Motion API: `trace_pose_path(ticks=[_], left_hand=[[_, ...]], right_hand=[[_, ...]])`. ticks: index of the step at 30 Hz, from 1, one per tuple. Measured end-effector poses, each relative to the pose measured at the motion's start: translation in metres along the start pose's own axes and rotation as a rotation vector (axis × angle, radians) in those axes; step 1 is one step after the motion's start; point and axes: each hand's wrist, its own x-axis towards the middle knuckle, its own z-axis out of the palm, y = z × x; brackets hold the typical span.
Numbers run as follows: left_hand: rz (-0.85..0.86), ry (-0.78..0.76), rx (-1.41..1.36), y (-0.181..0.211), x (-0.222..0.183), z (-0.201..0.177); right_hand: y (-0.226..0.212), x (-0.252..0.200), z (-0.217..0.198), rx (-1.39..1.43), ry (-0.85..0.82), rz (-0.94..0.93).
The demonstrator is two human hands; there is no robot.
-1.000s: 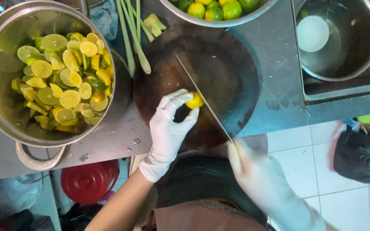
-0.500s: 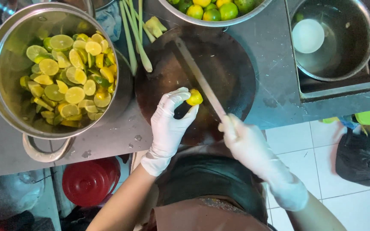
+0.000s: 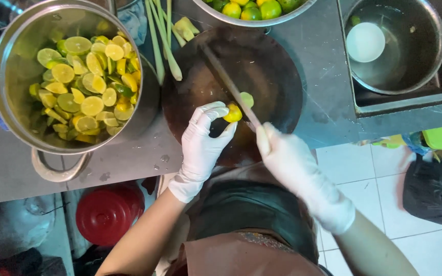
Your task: A person wearing gloves uses a large knife to slice small green limes into thin rounds on a wooden cutting board.
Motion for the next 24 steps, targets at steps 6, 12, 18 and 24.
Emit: trace_pose_path(ticks=[6, 12, 18, 24], left_hand=[[-0.037, 0.033, -0.02, -0.001, 0.0, 0.001], [-0.027, -0.014, -0.018, -0.001, 0.003, -0.002], [0.097, -0.032, 0.155, -0.001, 0.004, -0.004], [0.11, -0.033, 0.13, 0.002, 0.006, -0.006]], right_hand=[[-0.003, -0.031, -0.013, 0.375, 0.058, 0.067], [0.032, -0.054, 0.002, 0.128, 0.3, -0.14], [0.046, -0.056, 0.005, -0.172, -0.167, 0.126], [0.038, -0.035, 0.024, -0.285, 0.238, -0.238]])
